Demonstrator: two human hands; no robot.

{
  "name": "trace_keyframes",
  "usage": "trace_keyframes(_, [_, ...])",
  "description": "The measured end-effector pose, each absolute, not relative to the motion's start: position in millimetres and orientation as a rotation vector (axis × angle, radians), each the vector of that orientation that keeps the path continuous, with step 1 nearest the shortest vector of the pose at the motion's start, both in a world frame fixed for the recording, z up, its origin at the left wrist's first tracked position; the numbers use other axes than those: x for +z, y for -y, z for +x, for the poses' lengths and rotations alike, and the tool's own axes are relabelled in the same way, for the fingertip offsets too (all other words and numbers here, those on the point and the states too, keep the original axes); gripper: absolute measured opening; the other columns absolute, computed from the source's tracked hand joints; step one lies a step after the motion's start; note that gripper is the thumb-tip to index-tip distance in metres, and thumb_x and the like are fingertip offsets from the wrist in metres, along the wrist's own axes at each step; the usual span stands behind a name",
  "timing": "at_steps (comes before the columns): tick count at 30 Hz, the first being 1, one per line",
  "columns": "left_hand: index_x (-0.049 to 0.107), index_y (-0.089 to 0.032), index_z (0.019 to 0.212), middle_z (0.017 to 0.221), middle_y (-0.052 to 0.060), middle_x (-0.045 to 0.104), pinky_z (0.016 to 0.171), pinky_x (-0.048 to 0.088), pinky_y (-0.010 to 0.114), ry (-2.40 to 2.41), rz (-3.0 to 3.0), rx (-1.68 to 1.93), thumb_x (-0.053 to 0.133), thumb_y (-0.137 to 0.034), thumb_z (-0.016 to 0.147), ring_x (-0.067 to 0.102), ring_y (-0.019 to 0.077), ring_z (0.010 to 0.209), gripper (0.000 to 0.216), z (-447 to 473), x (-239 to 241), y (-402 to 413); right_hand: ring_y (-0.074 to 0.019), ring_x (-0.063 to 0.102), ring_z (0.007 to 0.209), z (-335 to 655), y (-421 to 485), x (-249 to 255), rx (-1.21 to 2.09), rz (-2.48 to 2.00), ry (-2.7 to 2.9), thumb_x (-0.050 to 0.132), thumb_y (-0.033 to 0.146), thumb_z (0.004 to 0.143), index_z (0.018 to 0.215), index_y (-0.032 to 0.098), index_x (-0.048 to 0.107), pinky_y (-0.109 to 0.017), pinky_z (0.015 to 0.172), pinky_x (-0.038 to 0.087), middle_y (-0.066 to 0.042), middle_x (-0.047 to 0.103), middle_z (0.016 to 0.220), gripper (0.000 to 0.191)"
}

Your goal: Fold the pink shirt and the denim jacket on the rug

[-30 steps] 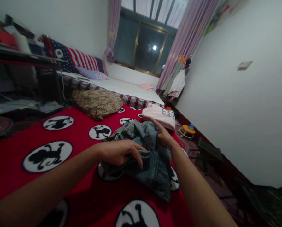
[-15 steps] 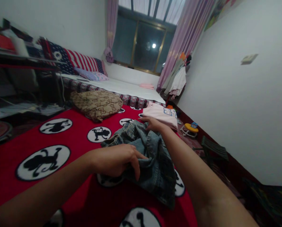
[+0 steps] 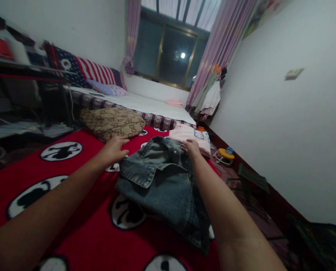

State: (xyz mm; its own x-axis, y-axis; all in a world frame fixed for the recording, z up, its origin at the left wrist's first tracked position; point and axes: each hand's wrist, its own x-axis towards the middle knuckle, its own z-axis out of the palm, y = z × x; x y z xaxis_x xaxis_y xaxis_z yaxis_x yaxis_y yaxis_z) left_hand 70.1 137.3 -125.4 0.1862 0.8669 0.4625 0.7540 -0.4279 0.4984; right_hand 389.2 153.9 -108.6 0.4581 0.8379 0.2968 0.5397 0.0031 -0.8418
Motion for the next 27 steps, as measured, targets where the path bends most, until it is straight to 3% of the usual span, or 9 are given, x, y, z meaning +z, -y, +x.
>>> trace_keyframes(4, [0.072, -0.015, 0.111, 0.127, 0.011, 0.063, 0.108, 0.039, 0.035, -1.441, 2.442, 0.967, 0.057, -0.027, 0.082, 0.055, 0.026, 0.122, 0.035, 81, -136, -135, -0.0231, 0.063, 0.101, 370, -152, -137, 0.165, -1.542, 1.237, 0.057, 0.021, 0.077, 0.104, 0.016, 0.062, -0.037, 0.086, 0.054, -0.012, 0.066, 0.11, 0.028])
trace_keyframes(7, [0.071, -0.019, 0.112, 0.12, 0.006, 0.068, 0.103, 0.043, 0.028, -1.03, 2.53, 0.968, 0.05, -0.031, 0.089, 0.06, 0.0196, 0.115, 0.033, 100, -132, -117, -0.0236, 0.062, 0.103, 363, -146, -137, -0.132, -1.405, 1.469, 0.052, 0.02, 0.079, 0.1, 0.016, 0.067, -0.04, 0.095, 0.049, -0.011, 0.067, 0.109, 0.026])
trace_keyframes(9, [0.069, -0.021, 0.115, 0.121, 0.005, 0.067, 0.101, 0.045, 0.03, -0.901, 2.627, 0.842, 0.049, -0.035, 0.091, 0.061, 0.0203, 0.114, 0.035, 111, -135, -106, -0.0246, 0.064, 0.1, 362, -145, -130, -0.168, -1.431, 1.602, 0.053, 0.021, 0.08, 0.094, 0.017, 0.07, -0.041, 0.093, 0.049, -0.01, 0.07, 0.101, 0.022])
trace_keyframes(11, [0.067, -0.021, 0.119, 0.128, 0.007, 0.063, 0.102, 0.044, 0.036, -0.944, 2.728, 0.703, 0.048, -0.039, 0.092, 0.058, 0.024, 0.118, 0.038, 118, -143, -100, -0.025, 0.066, 0.095, 362, -147, -125, 0.001, -1.512, 1.691, 0.059, 0.028, 0.081, 0.095, 0.016, 0.07, -0.041, 0.09, 0.05, -0.01, 0.072, 0.096, 0.022])
trace_keyframes(15, [0.062, -0.022, 0.126, 0.14, 0.008, 0.054, 0.109, 0.038, 0.042, -1.1, 2.791, 0.609, 0.043, -0.044, 0.094, 0.047, 0.0268, 0.13, 0.044, 122, -163, -98, -0.0234, 0.066, 0.103, 357, -154, -128, 0.246, -1.447, 1.776, 0.068, 0.041, 0.077, 0.115, 0.015, 0.064, -0.037, 0.091, 0.05, -0.011, 0.07, 0.112, 0.046])
trace_keyframes(18, [0.065, -0.024, 0.123, 0.141, 0.006, 0.053, 0.109, 0.038, 0.045, -1.121, 2.817, 0.586, 0.042, -0.046, 0.094, 0.044, 0.0275, 0.133, 0.042, 123, -168, -98, -0.0223, 0.063, 0.109, 347, -159, -138, 0.109, -1.421, 1.988, 0.074, 0.034, 0.072, 0.114, 0.02, 0.065, -0.035, 0.096, 0.047, -0.007, 0.068, 0.118, 0.044])
trace_keyframes(23, [0.066, -0.025, 0.118, 0.137, 0.003, 0.058, 0.112, 0.028, 0.057, -1.062, 2.91, 0.545, 0.043, -0.036, 0.094, 0.036, 0.0286, 0.139, 0.035, 128, -172, -91, -0.0242, 0.065, 0.092, 330, -165, -142, -0.27, -1.792, 2.054, 0.066, 0.024, 0.072, 0.099, 0.022, 0.067, -0.033, 0.081, 0.047, -0.004, 0.072, 0.098, 0.027])
trace_keyframes(27, [0.057, -0.023, 0.132, 0.152, 0.008, 0.039, 0.115, 0.028, 0.049, -1.042, 2.919, 0.557, 0.046, -0.034, 0.093, 0.032, 0.0266, 0.142, 0.042, 131, -175, -90, -0.0243, 0.061, 0.099, 330, -170, -138, -0.526, -1.709, 1.832, 0.053, 0.02, 0.078, 0.105, 0.021, 0.063, -0.033, 0.085, 0.044, -0.007, 0.068, 0.107, 0.029])
